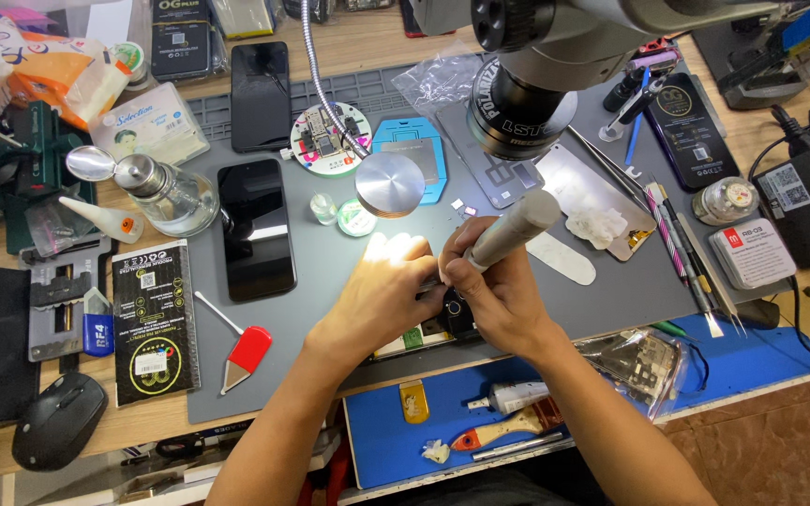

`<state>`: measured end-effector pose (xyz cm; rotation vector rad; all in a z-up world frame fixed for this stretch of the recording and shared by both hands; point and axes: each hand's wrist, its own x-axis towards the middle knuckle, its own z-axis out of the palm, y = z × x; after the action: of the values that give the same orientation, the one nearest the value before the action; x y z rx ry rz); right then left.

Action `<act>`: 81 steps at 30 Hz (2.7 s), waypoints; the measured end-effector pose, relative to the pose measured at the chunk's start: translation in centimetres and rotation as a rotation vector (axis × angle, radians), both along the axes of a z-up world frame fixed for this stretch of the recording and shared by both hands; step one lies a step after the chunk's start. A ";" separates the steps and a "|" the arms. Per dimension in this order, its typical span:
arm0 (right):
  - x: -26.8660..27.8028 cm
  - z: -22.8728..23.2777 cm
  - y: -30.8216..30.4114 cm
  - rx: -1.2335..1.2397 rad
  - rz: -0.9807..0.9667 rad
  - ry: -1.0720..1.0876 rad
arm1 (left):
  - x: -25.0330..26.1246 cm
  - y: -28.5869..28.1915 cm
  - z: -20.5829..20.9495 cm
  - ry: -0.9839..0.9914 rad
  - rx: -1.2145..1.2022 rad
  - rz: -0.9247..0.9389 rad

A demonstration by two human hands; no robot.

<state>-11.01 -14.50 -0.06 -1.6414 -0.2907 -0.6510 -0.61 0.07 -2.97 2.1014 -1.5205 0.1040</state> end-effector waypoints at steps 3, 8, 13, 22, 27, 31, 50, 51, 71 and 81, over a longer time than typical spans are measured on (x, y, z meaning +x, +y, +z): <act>-0.6 1.4 -0.4 0.141 -0.058 -0.088 | -0.2 -0.2 0.4 -0.098 -0.061 -0.011; -2.9 1.0 -3.7 0.148 -0.173 -0.144 | -0.2 -0.9 -0.7 -0.222 -0.101 -0.007; -5.1 -0.1 -5.6 0.045 -0.302 -0.085 | -0.5 -1.2 -0.3 -0.266 -0.110 0.000; -5.7 -1.9 -6.6 -0.054 -0.312 -0.047 | -0.1 -2.0 2.7 0.114 0.078 0.071; -6.0 -2.2 -6.8 -0.047 -0.320 -0.097 | 0.8 -2.8 1.4 0.055 0.095 0.213; -6.5 -1.7 -6.5 -0.035 -0.337 -0.114 | 0.7 -2.6 1.4 0.111 0.131 0.249; -7.1 -1.5 -6.9 -0.022 -0.330 -0.078 | 0.2 0.4 3.3 0.211 0.025 0.289; -7.1 -1.5 -6.9 -0.017 -0.332 -0.083 | -0.1 0.5 3.6 0.195 0.064 0.314; -7.6 -1.0 -6.7 -0.058 -0.352 -0.044 | -5.2 1.4 10.6 0.290 0.593 0.201; -7.9 -1.0 -6.6 0.226 -0.256 -0.104 | -9.7 7.0 8.6 1.356 -0.396 0.682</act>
<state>-18.89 -21.10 -1.10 -1.4411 -0.0774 -0.9311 -10.28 7.06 5.66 1.5834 0.0262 -0.5997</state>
